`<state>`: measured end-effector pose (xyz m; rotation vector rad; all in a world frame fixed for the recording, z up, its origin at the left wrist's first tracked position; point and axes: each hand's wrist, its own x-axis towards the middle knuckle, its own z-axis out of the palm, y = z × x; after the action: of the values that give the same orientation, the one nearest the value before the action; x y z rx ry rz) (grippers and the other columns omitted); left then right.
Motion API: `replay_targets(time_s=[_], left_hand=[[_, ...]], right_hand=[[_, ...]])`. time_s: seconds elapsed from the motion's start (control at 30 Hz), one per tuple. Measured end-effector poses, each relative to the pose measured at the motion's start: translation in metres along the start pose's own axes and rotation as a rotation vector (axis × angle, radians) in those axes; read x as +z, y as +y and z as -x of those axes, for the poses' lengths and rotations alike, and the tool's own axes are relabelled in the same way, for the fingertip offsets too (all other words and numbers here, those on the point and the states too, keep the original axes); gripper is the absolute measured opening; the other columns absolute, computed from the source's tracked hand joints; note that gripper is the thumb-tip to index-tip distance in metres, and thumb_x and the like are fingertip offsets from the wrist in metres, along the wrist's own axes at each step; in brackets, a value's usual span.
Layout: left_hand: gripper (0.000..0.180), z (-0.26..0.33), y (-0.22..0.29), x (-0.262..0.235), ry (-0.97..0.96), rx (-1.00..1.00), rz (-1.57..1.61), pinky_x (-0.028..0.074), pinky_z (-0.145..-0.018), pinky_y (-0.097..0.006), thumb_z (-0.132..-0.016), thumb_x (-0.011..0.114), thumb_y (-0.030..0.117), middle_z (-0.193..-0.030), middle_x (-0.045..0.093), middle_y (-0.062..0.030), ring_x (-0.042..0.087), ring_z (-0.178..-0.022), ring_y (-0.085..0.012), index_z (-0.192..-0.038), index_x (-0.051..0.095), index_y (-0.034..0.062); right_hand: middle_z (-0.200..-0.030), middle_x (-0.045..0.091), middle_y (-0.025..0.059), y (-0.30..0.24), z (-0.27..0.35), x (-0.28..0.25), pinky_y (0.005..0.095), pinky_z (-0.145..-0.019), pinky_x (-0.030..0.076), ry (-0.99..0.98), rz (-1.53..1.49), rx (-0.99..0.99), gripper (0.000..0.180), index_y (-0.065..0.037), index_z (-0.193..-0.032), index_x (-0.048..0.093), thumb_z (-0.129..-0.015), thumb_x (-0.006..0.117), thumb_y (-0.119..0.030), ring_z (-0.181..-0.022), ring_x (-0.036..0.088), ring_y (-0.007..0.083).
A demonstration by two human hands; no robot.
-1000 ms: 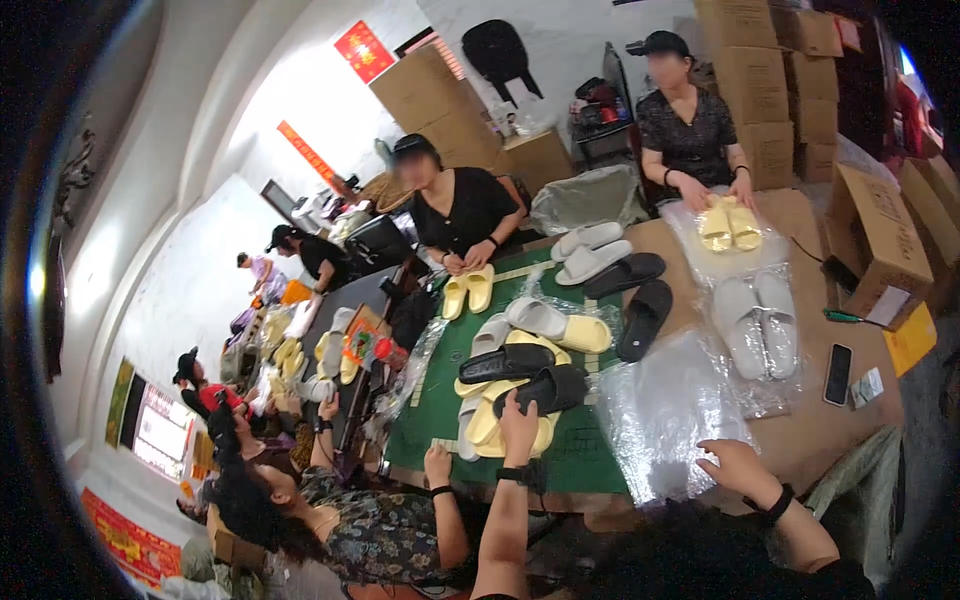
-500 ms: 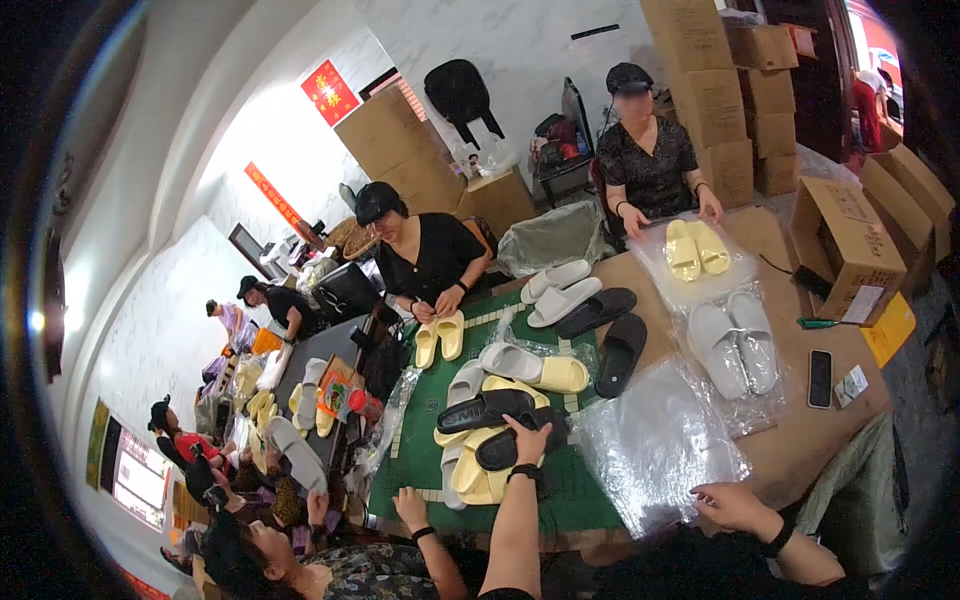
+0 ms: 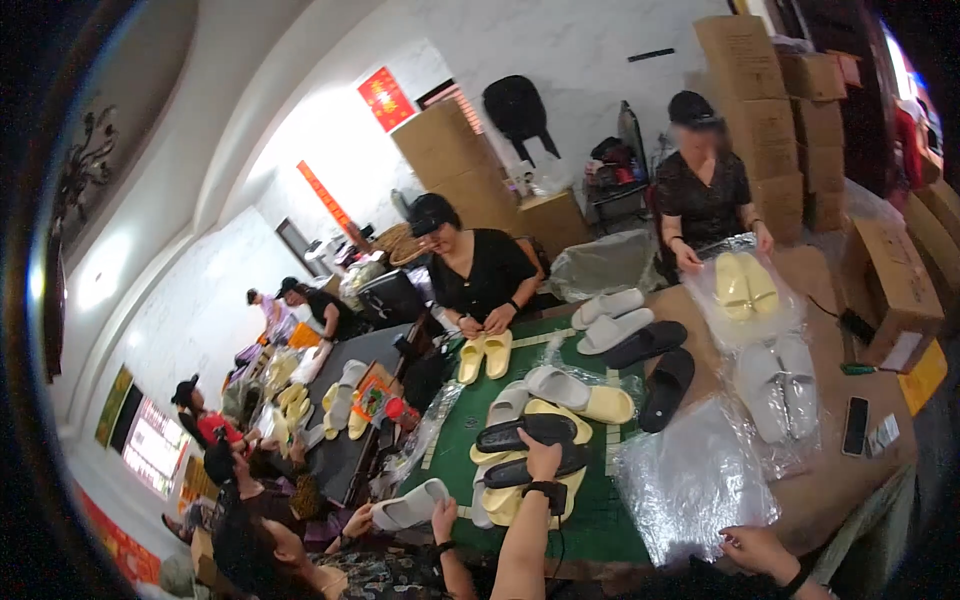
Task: Packing manufactured slippers and shoes into plastic bags and preparing them for shipment.
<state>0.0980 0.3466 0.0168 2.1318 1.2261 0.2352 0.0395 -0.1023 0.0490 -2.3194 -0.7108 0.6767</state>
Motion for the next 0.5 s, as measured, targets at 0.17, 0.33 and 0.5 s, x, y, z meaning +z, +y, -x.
replay_targets(time_s=[0.17,0.33,0.5], left_hand=[[0.112,-0.035,0.003,0.016,-0.035,-0.135,0.343,0.041,-0.088,-0.036,-0.058,0.065,0.009,-0.114,0.047,-0.0267,0.050,-0.103,-0.0363,-0.133,-0.018,0.0045],[0.114,-0.067,-0.012,0.032,0.014,-0.324,0.503,0.045,-0.079,-0.033,-0.055,0.063,0.003,-0.109,0.049,-0.0245,0.053,-0.093,-0.0333,-0.132,-0.021,0.0021],[0.080,-0.069,-0.031,0.041,-0.354,-0.271,0.681,0.029,-0.034,-0.031,-0.057,0.060,-0.005,-0.071,0.048,-0.0110,0.040,-0.043,-0.0171,-0.128,0.025,0.0053]], right_hand=[[-0.082,0.063,0.0128,-0.008,0.003,0.000,0.0346,-0.066,0.049,0.036,-0.042,-0.007,0.030,-0.007,-0.100,0.060,-0.079,0.057,-0.027,-0.075,0.062,0.0265],[-0.078,0.064,0.0106,0.012,0.008,0.006,0.0307,-0.062,0.050,0.119,-0.061,-0.021,0.027,-0.006,-0.098,0.061,-0.076,0.061,-0.021,-0.068,0.063,0.0213],[-0.075,0.063,0.0112,0.025,0.024,0.010,0.0303,-0.060,0.049,0.111,-0.087,0.043,0.026,-0.005,-0.097,0.061,-0.076,0.062,-0.021,-0.068,0.063,0.0221]])
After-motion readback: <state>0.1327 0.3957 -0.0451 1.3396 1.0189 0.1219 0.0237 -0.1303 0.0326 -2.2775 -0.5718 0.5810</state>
